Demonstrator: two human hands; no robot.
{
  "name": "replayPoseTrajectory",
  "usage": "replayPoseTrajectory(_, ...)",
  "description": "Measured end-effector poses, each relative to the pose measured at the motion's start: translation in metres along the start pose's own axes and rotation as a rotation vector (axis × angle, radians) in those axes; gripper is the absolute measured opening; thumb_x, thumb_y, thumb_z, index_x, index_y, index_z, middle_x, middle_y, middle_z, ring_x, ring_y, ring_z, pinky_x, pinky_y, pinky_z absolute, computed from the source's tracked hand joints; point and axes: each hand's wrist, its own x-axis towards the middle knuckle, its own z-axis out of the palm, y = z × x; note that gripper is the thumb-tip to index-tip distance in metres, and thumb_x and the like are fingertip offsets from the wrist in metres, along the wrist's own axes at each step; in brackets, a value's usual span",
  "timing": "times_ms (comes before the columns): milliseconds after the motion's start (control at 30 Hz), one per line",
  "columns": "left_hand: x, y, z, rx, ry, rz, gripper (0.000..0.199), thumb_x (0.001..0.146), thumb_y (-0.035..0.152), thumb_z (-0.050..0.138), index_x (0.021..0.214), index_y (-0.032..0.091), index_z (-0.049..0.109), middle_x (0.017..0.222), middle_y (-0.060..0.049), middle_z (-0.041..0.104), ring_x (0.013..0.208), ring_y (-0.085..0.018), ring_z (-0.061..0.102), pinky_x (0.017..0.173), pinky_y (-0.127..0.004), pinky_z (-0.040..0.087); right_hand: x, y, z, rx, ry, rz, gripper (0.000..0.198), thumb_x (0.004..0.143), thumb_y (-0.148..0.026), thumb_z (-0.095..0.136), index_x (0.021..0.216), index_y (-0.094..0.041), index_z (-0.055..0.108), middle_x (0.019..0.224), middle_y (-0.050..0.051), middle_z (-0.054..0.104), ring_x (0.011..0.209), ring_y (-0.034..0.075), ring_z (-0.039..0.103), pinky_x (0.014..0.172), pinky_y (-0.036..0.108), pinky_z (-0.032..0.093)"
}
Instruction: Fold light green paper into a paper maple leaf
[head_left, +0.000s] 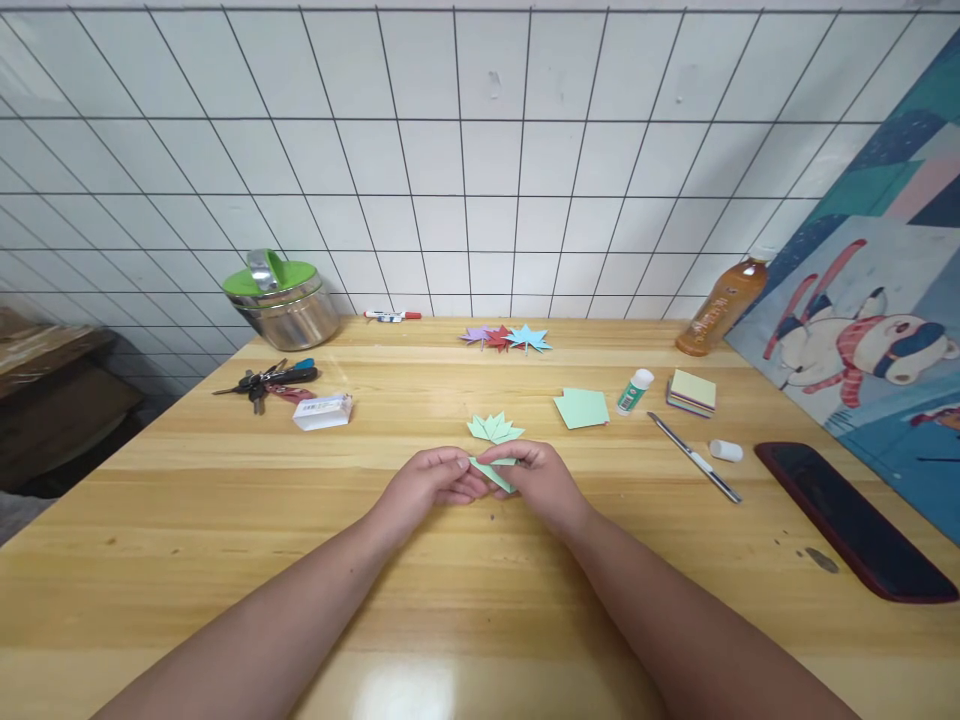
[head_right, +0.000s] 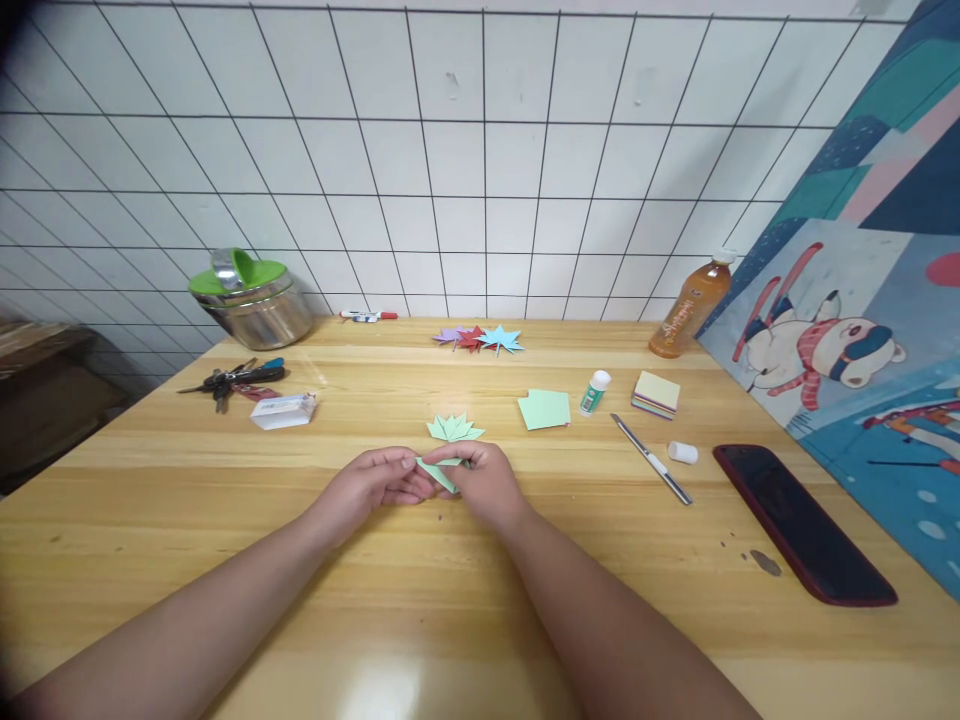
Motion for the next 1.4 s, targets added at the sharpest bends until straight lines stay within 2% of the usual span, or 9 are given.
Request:
replayPoseTrajectory(367, 0.0003, 0.0024, 0.0019, 0.165, 0.072, 0.019, 0.028, 0.074, 0.039, 0.056, 0.069, 0.013, 0.063, 0.059, -0.004, 0.065, 0.057, -0.014, 0.059, 0.060, -0.025, 0.047, -0.0017, -0.0013, -0.0019, 0.027, -0.075, 0.059, 0.023, 0.066, -0.027, 0.061, 0.084, -0.018, 0.070, 0.069, 0.001, 0.065, 0.058, 0.011, 0.058, 0.062, 0.029, 0.051)
replayPoseTrajectory(533, -0.0015, 0.0052, 0.0031, 0.371, 0.102, 0.145, 0.031, 0.078, 0.040, 0.049, 0.068, 0.014, 0.062, 0.062, -0.003, 0.064, 0.061, -0.015, 0.059, 0.061, -0.025, 0.046, -0.0019, -0.0022, -0.0051, 0.173, -0.138, 0.104, 0.031, 0.073, -0.034, 0.052, 0.100, -0.022, 0.063, 0.077, 0.003, 0.063, 0.069, 0.015, 0.060, 0.064, 0.031, 0.053)
replayPoseTrajectory(667, -0.0041, 0.0065, 0.0030, 0.476, 0.099, 0.239, 0.032, 0.080, 0.040, 0.046, 0.066, 0.015, 0.062, 0.064, -0.003, 0.065, 0.063, -0.016, 0.058, 0.063, -0.026, 0.045, -0.0030, -0.0044, -0.0049, 0.145, -0.096, 0.122, 0.039, 0.077, -0.049, 0.049, 0.097, -0.018, 0.063, 0.078, 0.005, 0.060, 0.065, 0.014, 0.058, 0.058, 0.031, 0.054)
replayPoseTrajectory(800, -0.0031, 0.0045, 0.0016, 0.339, 0.071, 0.163, 0.032, 0.080, 0.041, 0.048, 0.069, 0.015, 0.063, 0.065, -0.004, 0.066, 0.065, -0.017, 0.060, 0.063, -0.026, 0.046, -0.0048, -0.0050, -0.0027, 0.012, -0.086, 0.035, 0.033, 0.068, -0.040, 0.065, 0.096, -0.020, 0.063, 0.077, 0.001, 0.057, 0.063, 0.011, 0.053, 0.052, 0.026, 0.053)
replayPoseTrajectory(933, 0.0002, 0.0035, -0.0006, 0.146, 0.063, 0.052, 0.032, 0.079, 0.041, 0.051, 0.068, 0.013, 0.062, 0.062, -0.006, 0.066, 0.061, -0.016, 0.060, 0.062, -0.026, 0.047, -0.0045, -0.0032, -0.0017, 0.006, -0.074, -0.082, 0.023, 0.069, -0.031, 0.064, 0.090, -0.021, 0.067, 0.086, 0.002, 0.059, 0.075, 0.013, 0.054, 0.058, 0.026, 0.054)
replayPoseTrajectory(1067, 0.0008, 0.0055, -0.0019, 0.069, 0.070, 0.015, 0.033, 0.077, 0.043, 0.053, 0.070, 0.012, 0.063, 0.062, -0.007, 0.066, 0.060, -0.016, 0.061, 0.061, -0.027, 0.047, -0.0025, -0.0018, -0.0017, 0.011, -0.033, -0.056, 0.020, 0.067, -0.028, 0.064, 0.085, -0.020, 0.068, 0.084, 0.001, 0.060, 0.073, 0.013, 0.055, 0.057, 0.026, 0.054)
replayPoseTrajectory(1233, -0.0025, 0.0072, -0.0032, 0.082, 0.003, 0.059, 0.029, 0.072, 0.041, 0.061, 0.075, 0.013, 0.063, 0.069, -0.007, 0.068, 0.067, -0.016, 0.062, 0.066, -0.027, 0.047, -0.0017, -0.0017, -0.0014, -0.013, -0.033, -0.047, 0.019, 0.067, -0.026, 0.063, 0.083, -0.018, 0.068, 0.083, 0.002, 0.062, 0.069, 0.013, 0.056, 0.057, 0.027, 0.054)
replayPoseTrajectory(1400, -0.0018, 0.0055, -0.0044, 0.113, 0.046, 0.041, 0.022, 0.068, 0.035, 0.067, 0.073, 0.014, 0.065, 0.066, -0.004, 0.068, 0.064, -0.015, 0.061, 0.066, -0.026, 0.046, -0.0029, -0.0024, -0.0025, 0.020, -0.045, -0.034, 0.020, 0.067, -0.029, 0.063, 0.084, -0.019, 0.068, 0.084, 0.002, 0.062, 0.067, 0.012, 0.057, 0.057, 0.027, 0.054)
